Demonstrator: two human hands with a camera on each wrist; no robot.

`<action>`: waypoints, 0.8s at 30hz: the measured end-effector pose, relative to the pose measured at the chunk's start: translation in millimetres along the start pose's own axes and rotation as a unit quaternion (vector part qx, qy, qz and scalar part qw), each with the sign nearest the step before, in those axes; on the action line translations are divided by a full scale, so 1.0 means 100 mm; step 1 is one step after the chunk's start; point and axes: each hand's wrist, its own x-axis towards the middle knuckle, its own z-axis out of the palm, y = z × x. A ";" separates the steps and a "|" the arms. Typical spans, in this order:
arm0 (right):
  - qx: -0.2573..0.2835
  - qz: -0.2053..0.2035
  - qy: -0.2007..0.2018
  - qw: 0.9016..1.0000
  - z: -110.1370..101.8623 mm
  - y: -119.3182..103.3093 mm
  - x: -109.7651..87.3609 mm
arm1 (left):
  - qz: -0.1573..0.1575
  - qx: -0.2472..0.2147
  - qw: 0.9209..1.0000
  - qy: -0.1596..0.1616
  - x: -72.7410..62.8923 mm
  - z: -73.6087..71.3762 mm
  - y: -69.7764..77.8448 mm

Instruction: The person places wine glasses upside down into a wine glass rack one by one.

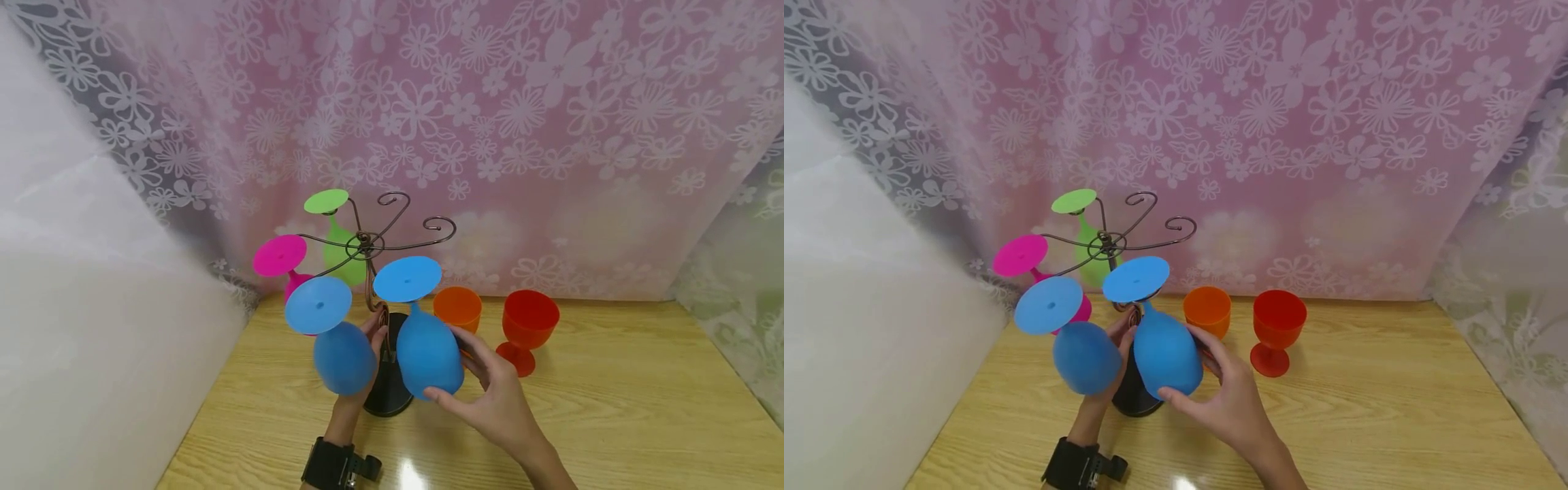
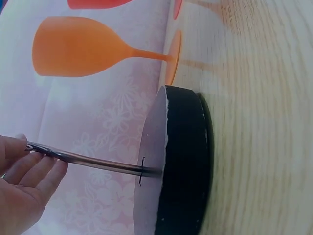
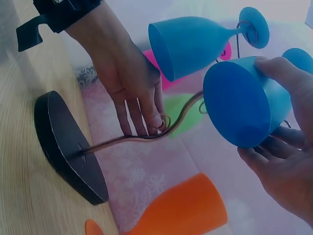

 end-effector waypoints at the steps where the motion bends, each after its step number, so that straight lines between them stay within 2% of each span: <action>1: -0.001 0.004 0.003 1.000 -0.02 0.01 0.00 | -0.008 -0.005 1.000 -0.004 0.00 0.00 0.01; 5: -0.002 0.013 0.010 1.000 -0.10 0.06 0.01 | -0.019 -0.024 1.000 -0.008 0.01 0.01 0.02; 13: -0.003 0.015 -0.011 1.000 -0.11 0.17 0.03 | 0.046 -0.072 0.996 0.008 -0.01 0.01 -0.09; 20: 0.001 0.016 -0.025 1.000 -0.05 0.19 0.05 | 0.034 -0.050 0.998 0.002 0.00 0.03 -0.05; 24: -0.003 0.012 -0.031 0.999 -0.04 0.19 0.04 | 0.048 -0.033 0.998 0.002 -0.02 0.03 -0.08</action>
